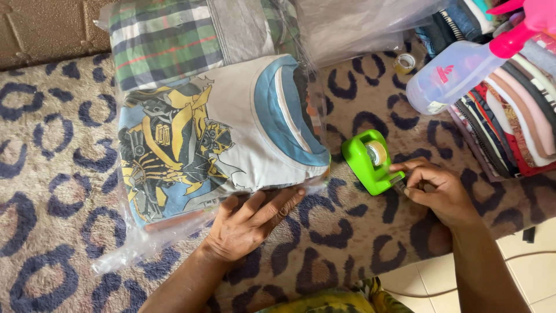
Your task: The person folds a stack of clothes, including a t-shirt and a plaid shirt, and places them into a clear plastic bag. They then use a green tape dispenser to apply clear tape to seal the bag closed.
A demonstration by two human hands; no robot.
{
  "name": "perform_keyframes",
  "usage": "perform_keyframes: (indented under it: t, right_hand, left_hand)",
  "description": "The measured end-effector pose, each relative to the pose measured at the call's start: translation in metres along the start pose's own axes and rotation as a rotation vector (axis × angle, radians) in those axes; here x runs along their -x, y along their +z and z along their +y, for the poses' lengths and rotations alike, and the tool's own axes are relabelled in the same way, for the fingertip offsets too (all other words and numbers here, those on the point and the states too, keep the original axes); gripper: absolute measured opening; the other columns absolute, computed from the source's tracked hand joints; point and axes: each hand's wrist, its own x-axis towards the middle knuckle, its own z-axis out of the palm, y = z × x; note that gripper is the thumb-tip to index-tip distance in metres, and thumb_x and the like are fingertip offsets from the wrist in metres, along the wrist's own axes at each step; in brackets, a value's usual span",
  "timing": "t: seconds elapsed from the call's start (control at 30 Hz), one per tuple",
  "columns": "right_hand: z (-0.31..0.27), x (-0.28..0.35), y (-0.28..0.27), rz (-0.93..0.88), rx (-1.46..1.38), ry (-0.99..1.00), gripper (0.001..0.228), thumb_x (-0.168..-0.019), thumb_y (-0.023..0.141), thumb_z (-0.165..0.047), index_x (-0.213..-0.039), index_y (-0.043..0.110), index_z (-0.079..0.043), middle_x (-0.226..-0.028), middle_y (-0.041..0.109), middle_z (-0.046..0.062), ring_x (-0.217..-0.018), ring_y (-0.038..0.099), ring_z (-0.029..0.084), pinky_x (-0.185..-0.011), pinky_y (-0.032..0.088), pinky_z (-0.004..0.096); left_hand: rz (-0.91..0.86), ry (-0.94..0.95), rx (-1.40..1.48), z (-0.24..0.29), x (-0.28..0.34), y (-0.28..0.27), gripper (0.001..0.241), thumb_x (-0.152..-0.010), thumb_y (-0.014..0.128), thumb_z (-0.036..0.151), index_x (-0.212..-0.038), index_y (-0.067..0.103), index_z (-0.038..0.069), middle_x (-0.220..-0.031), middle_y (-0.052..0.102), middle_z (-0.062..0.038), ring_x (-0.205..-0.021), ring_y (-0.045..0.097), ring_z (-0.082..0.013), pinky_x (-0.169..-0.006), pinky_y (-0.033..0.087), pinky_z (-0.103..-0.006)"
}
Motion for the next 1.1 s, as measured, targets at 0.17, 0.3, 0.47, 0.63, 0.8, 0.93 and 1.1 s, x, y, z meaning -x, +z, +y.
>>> perform_keyframes:
  t: [0.17, 0.3, 0.47, 0.63, 0.8, 0.93, 1.1]
  right_hand:
    - [-0.004, 0.004, -0.003, -0.055, -0.069, -0.036, 0.014, -0.084, 0.067, -0.004, -0.075, 0.057, -0.01, -0.131, 0.068, 0.023, -0.131, 0.062, 0.027, -0.113, 0.04, 0.039]
    - [-0.002, 0.009, -0.001, -0.008, -0.03, -0.01, 0.019, -0.082, 0.064, 0.006, -0.073, 0.057, -0.009, -0.13, 0.067, 0.019, -0.134, 0.062, 0.027, -0.111, 0.04, 0.035]
    - [-0.019, 0.012, -0.007, -0.066, -0.055, -0.006, 0.014, -0.081, 0.07, -0.002, -0.074, 0.061, -0.009, -0.144, 0.063, 0.023, -0.144, 0.054, 0.027, -0.114, 0.036, 0.039]
    - [-0.05, 0.048, 0.002, 0.125, 0.104, 0.025, 0.003, -0.085, 0.07, 0.0, -0.088, 0.07, -0.001, -0.127, 0.068, 0.012, -0.12, 0.065, 0.019, -0.089, 0.056, 0.026]
    - [-0.07, 0.045, 0.076, 0.099, 0.009, -0.012, 0.007, -0.084, 0.076, -0.003, -0.091, 0.074, -0.004, -0.082, 0.077, 0.005, -0.071, 0.067, 0.009, -0.066, 0.052, 0.02]
    - [-0.079, 0.024, 0.126, 0.028, -0.08, -0.173, 0.008, -0.088, 0.075, -0.011, -0.094, 0.071, -0.007, -0.073, 0.07, 0.003, -0.052, 0.055, 0.006, -0.044, 0.041, 0.019]
    - [-0.088, -0.003, 0.161, 0.049, -0.161, -0.121, 0.009, -0.092, 0.071, -0.014, -0.095, 0.069, -0.005, -0.07, 0.059, 0.0, -0.058, 0.051, 0.006, -0.049, 0.051, 0.021]
  left_hand:
    - [-0.01, 0.001, -0.011, 0.0, -0.001, -0.004, 0.044, -0.113, 0.043, 0.021, -0.153, 0.053, 0.036, -0.149, 0.049, 0.018, -0.105, 0.05, -0.0043, -0.075, 0.032, -0.0283]
    - [0.006, 0.005, -0.012, -0.001, -0.001, -0.005, 0.045, -0.112, 0.044, 0.019, -0.153, 0.054, 0.034, -0.15, 0.049, 0.017, -0.104, 0.051, -0.0055, -0.076, 0.035, -0.028]
    - [0.004, 0.007, -0.005, 0.0, 0.001, -0.003, 0.044, -0.113, 0.046, 0.022, -0.155, 0.051, 0.034, -0.15, 0.049, 0.016, -0.107, 0.05, -0.007, -0.075, 0.031, -0.0291]
    - [0.001, 0.021, -0.009, -0.004, -0.002, -0.01, 0.047, -0.111, 0.042, 0.017, -0.155, 0.05, 0.03, -0.148, 0.05, 0.015, -0.107, 0.052, -0.0067, -0.08, 0.032, -0.0283]
    - [-0.04, 0.015, -0.01, -0.002, 0.004, -0.006, 0.05, -0.111, 0.038, 0.017, -0.157, 0.043, 0.036, -0.149, 0.05, 0.018, -0.11, 0.05, -0.0064, -0.079, 0.033, -0.0277]
    - [0.026, 0.008, 0.116, -0.003, 0.008, 0.003, 0.044, -0.112, 0.033, 0.015, -0.149, 0.044, 0.035, -0.141, 0.061, 0.018, -0.111, 0.051, -0.0064, -0.083, 0.031, -0.0292]
    - [0.058, 0.002, 0.2, -0.002, 0.014, 0.007, 0.021, -0.112, 0.045, 0.024, -0.133, 0.05, 0.028, -0.142, 0.063, 0.014, -0.114, 0.054, -0.0101, -0.087, 0.033, -0.0304]
